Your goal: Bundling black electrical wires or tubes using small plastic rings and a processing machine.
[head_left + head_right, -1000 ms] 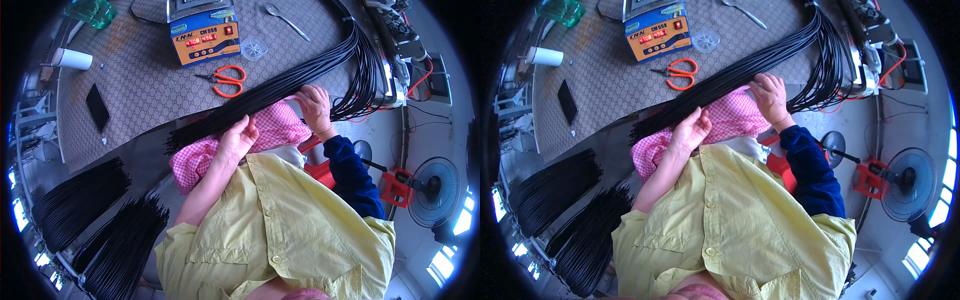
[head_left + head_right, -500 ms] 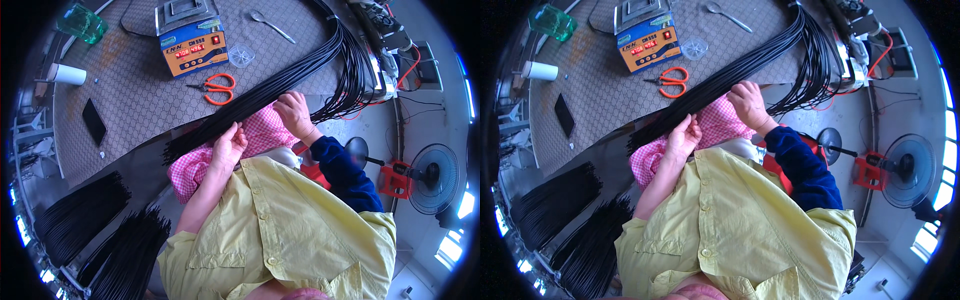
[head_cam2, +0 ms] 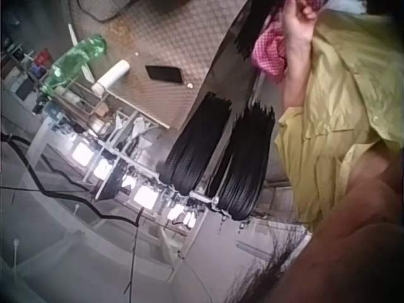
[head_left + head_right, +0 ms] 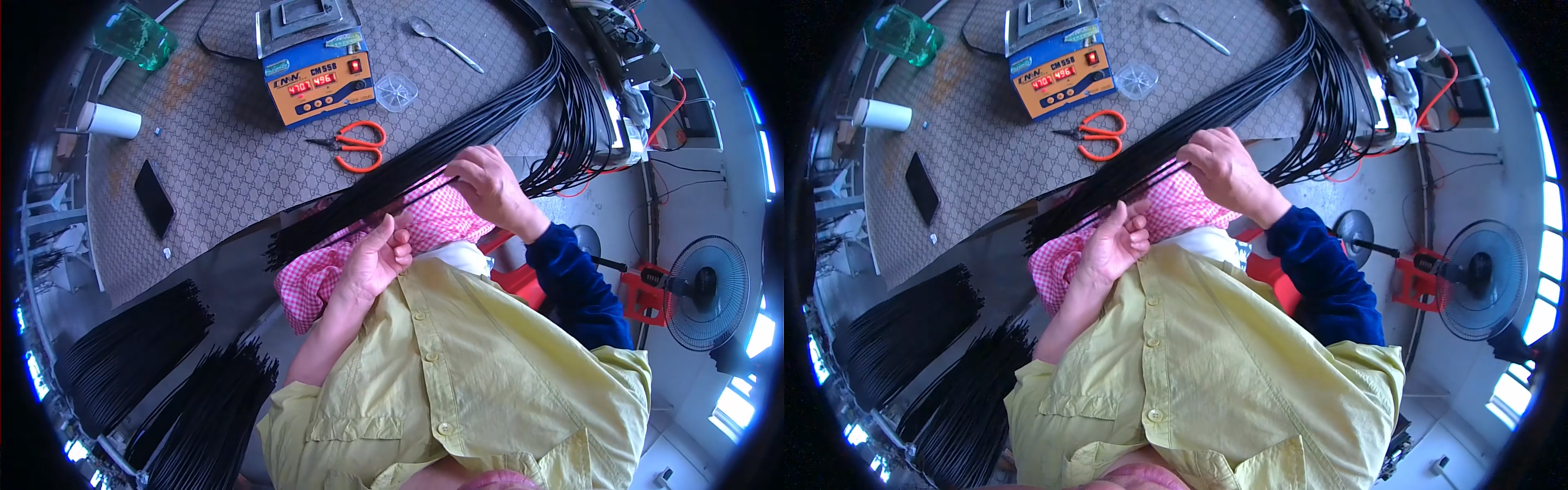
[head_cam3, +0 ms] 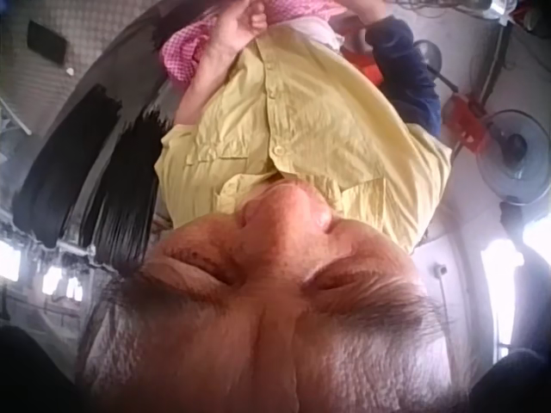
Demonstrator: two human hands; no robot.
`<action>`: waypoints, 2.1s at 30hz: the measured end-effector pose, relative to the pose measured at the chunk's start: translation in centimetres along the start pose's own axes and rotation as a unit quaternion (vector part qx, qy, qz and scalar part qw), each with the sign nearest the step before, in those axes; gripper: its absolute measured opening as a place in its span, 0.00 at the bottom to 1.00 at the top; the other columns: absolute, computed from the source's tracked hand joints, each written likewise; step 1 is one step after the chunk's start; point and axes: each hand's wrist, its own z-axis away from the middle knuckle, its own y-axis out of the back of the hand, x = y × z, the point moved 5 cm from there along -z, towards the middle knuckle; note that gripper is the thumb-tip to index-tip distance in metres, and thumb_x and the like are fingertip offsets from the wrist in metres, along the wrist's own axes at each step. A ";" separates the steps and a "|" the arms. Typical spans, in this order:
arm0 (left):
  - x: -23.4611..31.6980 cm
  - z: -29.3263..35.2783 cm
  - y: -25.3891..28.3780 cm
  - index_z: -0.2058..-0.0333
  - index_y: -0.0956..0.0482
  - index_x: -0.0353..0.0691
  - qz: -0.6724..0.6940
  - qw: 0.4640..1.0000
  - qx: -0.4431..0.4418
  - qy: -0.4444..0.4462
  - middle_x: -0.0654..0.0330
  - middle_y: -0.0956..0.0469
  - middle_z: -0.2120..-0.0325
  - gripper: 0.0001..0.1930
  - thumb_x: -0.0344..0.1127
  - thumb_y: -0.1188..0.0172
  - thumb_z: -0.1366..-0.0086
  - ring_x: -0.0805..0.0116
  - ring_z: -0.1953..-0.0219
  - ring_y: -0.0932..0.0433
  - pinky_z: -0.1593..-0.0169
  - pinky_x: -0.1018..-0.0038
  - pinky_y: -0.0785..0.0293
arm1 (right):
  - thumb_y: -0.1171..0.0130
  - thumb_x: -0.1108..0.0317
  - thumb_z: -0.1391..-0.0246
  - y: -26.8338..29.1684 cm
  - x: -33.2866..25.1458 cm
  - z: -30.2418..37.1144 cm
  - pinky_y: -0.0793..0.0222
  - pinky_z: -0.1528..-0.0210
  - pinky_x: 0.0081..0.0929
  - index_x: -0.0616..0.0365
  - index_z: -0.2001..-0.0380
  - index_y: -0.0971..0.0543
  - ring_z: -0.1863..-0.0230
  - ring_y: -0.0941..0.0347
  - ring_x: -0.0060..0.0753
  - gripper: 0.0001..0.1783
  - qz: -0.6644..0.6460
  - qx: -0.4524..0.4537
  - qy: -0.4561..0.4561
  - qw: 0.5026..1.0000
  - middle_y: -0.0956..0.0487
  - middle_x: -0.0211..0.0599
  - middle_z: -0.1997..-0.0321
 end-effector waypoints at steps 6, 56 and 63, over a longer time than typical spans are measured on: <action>3.9 2.0 0.0 0.68 0.28 0.42 0.034 0.982 -0.011 -0.183 0.71 0.39 0.87 0.09 0.41 0.51 0.39 0.82 0.86 0.43 0.80 0.85 0.46 | 0.37 0.71 0.66 1.7 2.4 2.0 0.38 0.75 0.27 0.62 0.81 0.26 0.78 0.33 0.33 0.08 -0.199 -0.212 -0.119 0.949 0.31 0.35 0.82; 6.8 4.5 -4.0 0.53 0.35 0.32 -0.178 0.942 -0.002 -0.284 0.64 0.29 0.76 0.18 0.36 0.50 0.39 0.80 0.77 0.36 0.74 0.84 0.41 | 0.45 0.67 0.50 -6.8 -5.0 -2.3 0.49 0.85 0.11 0.63 0.74 0.27 0.86 0.42 0.11 0.09 -0.564 -0.117 -0.361 0.734 0.33 0.24 0.86; 7.6 4.8 -3.8 0.65 0.26 0.32 -0.242 0.905 0.068 -0.344 0.64 0.29 0.80 0.08 0.29 0.48 0.42 0.81 0.79 0.36 0.74 0.85 0.41 | 0.48 0.64 0.48 -7.1 -5.4 -2.0 0.54 0.87 0.12 0.62 0.75 0.27 0.87 0.46 0.11 0.11 -0.593 -0.153 -0.390 0.688 0.36 0.22 0.87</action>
